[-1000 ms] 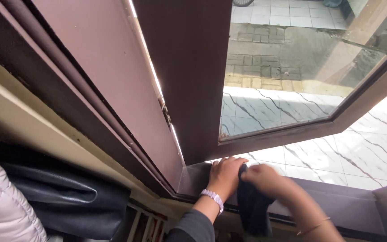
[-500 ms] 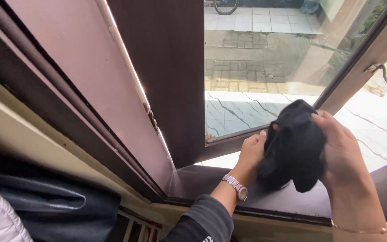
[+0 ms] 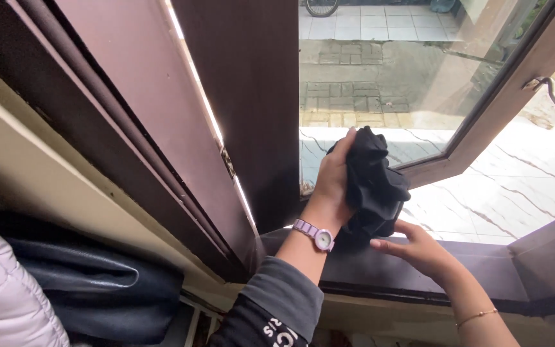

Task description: The person wipes the brown window frame with a dark cloth, moving along the bottom sill, vertical sides, and top edge. The person repeatedly wipes the same sections of the frame throughout the clip.

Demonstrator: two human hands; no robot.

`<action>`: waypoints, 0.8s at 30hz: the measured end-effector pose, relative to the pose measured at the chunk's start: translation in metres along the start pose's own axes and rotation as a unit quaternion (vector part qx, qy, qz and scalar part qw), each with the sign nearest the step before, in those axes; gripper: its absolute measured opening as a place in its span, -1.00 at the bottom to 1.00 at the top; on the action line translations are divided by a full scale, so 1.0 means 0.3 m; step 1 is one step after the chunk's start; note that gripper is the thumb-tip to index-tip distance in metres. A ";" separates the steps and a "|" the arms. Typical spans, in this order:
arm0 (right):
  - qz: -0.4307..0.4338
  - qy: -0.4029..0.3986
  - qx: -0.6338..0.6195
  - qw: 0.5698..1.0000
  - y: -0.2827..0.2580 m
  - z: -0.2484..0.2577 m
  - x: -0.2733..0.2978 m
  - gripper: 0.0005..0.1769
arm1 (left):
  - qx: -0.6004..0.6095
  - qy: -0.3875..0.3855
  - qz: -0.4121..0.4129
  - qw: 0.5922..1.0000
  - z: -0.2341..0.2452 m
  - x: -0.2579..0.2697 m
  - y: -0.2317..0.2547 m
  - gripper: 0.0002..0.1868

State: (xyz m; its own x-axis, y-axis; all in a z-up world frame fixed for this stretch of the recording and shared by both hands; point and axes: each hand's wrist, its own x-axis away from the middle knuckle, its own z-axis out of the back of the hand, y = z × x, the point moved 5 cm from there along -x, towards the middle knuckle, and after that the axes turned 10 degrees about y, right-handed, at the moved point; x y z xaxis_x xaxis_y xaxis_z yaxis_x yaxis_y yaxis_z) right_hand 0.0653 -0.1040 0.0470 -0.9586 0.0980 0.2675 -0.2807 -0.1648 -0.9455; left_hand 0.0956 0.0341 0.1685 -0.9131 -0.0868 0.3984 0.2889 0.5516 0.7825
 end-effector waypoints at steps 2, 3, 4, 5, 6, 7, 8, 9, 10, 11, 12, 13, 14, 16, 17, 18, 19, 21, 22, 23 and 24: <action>-0.001 0.048 0.089 0.995 0.058 0.031 -0.043 -0.58 | 0.106 -0.029 0.060 0.992 -0.002 -0.068 -0.064 -0.57; 0.001 0.049 0.088 0.995 0.007 0.023 -0.020 -0.58 | 0.106 -0.030 0.059 0.992 0.002 -0.064 -0.065 -0.57; -0.021 0.069 -0.042 0.997 -0.040 0.020 0.007 -0.64 | 0.065 -0.017 0.064 0.996 0.015 -0.058 -0.073 -0.45; -0.042 0.087 -0.172 0.980 -0.085 0.017 0.035 -0.67 | 0.023 -0.005 0.069 0.997 0.028 -0.052 -0.080 -0.31; -0.041 0.087 -0.172 0.980 -0.113 0.033 0.046 -0.67 | 0.023 -0.005 0.069 0.997 0.044 -0.039 -0.066 -0.31; -0.039 0.086 -0.203 0.975 -0.143 0.049 0.057 -0.81 | -0.092 0.056 0.090 0.990 0.085 -0.027 -0.063 -0.21; -0.037 0.085 -0.233 0.968 -0.173 0.068 0.068 -0.71 | -0.206 0.116 0.111 0.965 0.126 -0.012 -0.056 -0.11; -0.037 0.085 -0.232 0.968 -0.171 0.086 0.067 -0.71 | -0.205 0.115 0.111 0.966 0.150 -0.026 -0.096 -0.11; 0.014 0.086 -0.294 0.952 -0.186 0.109 0.067 -0.71 | -0.241 0.115 0.142 0.953 0.179 -0.036 -0.146 0.03; 0.064 0.084 -0.354 0.929 -0.200 0.134 0.070 -0.72 | -0.277 0.115 0.173 0.938 0.209 -0.045 -0.195 0.18; 0.064 0.085 -0.354 0.929 -0.223 0.127 0.088 -0.72 | -0.278 0.114 0.173 0.938 0.205 -0.041 -0.194 0.18; 0.015 0.109 -0.385 0.916 -0.227 0.123 0.104 -0.77 | -0.293 0.104 0.162 0.937 0.199 -0.037 -0.190 0.14; -0.035 0.133 -0.414 0.900 -0.231 0.118 0.124 -0.80 | -0.307 0.094 0.152 0.935 0.192 -0.032 -0.188 0.10; 0.002 0.095 -0.452 0.887 -0.247 0.100 0.131 -0.83 | -0.328 0.077 0.135 0.932 0.171 -0.015 -0.172 0.03; 0.038 0.054 -0.490 0.869 -0.264 0.088 0.135 -0.86 | -0.348 0.061 0.118 0.928 0.158 -0.008 -0.162 -0.03; 0.038 0.053 -0.489 0.870 -0.261 0.076 0.142 -0.86 | -0.347 0.062 0.118 0.928 0.153 0.004 -0.152 -0.03; 0.028 0.054 -0.471 0.880 -0.255 0.061 0.148 -0.89 | -0.367 0.048 0.101 0.923 0.143 0.015 -0.139 -0.10; 0.016 0.054 -0.452 0.890 -0.243 0.032 0.163 -0.91 | -0.387 0.036 0.084 0.918 0.130 0.039 -0.115 -0.16; 0.002 0.058 -0.425 0.903 -0.238 0.020 0.168 -0.90 | -0.407 0.019 0.066 0.911 0.111 0.046 -0.099 -0.22; -0.011 0.062 -0.397 0.915 -0.233 0.010 0.172 -0.85 | -0.428 0.003 0.047 0.903 0.091 0.052 -0.083 -0.28; -0.010 0.063 -0.397 0.916 -0.230 0.002 0.179 -0.85 | -0.427 0.001 0.046 0.903 0.080 0.060 -0.075 -0.28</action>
State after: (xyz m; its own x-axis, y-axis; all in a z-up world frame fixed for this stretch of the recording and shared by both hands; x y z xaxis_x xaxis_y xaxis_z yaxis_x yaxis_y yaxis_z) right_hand 0.0333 -0.0880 0.1268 -0.9267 0.2132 0.3096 -0.1266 0.5984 -0.7911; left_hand 0.0656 0.0400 0.1465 -0.8736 -0.0761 0.4806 0.4810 -0.2843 0.8293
